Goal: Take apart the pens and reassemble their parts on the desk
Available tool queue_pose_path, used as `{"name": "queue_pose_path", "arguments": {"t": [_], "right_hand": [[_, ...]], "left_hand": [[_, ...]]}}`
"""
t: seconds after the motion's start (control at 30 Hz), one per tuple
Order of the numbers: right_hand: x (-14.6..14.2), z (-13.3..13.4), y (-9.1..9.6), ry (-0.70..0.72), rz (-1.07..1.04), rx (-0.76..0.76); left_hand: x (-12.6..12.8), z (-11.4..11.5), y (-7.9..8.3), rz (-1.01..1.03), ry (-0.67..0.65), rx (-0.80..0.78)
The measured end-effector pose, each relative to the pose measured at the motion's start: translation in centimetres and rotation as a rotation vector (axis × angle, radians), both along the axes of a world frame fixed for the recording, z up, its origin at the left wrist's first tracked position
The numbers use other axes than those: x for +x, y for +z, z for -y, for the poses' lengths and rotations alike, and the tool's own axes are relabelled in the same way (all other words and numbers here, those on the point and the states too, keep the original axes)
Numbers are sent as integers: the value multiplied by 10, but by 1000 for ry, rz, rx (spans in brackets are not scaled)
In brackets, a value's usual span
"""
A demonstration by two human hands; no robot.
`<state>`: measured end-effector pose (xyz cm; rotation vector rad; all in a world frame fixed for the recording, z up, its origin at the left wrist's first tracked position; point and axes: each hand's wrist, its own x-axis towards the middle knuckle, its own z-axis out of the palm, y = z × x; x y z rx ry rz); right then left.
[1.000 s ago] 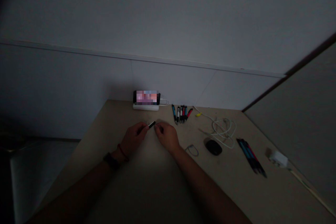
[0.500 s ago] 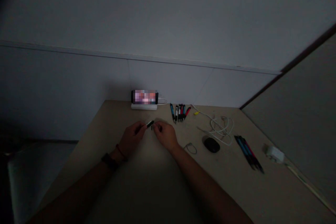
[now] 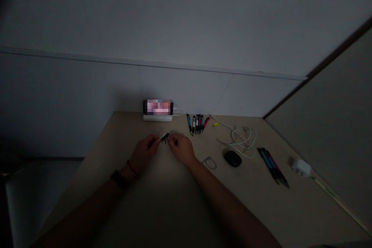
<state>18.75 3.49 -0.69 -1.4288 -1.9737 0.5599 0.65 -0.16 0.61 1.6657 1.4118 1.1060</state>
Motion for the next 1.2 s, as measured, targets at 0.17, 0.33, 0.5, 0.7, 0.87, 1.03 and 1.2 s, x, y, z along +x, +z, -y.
{"name": "queue_pose_path", "arguments": {"t": [0.17, 0.33, 0.5, 0.7, 0.87, 1.03, 1.2], "right_hand": [[0, 0, -1, 10, 8, 10], [0, 0, -1, 6, 18, 1], [0, 0, -1, 13, 15, -2], [0, 0, -1, 32, 13, 8], [0, 0, -1, 30, 23, 9], [0, 1, 0, 11, 31, 8], [0, 1, 1, 16, 49, 1]], "left_hand": [[0, 0, 0, -1, -4, -2], [0, -1, -2, 6, -13, 2], [0, 0, -1, -11, -8, 10], [0, 0, -1, -8, -4, 5], [0, -1, -3, -11, -2, -1], [0, 0, -1, -9, -4, 0], [1, 1, 1, -11, -6, 8]]}}
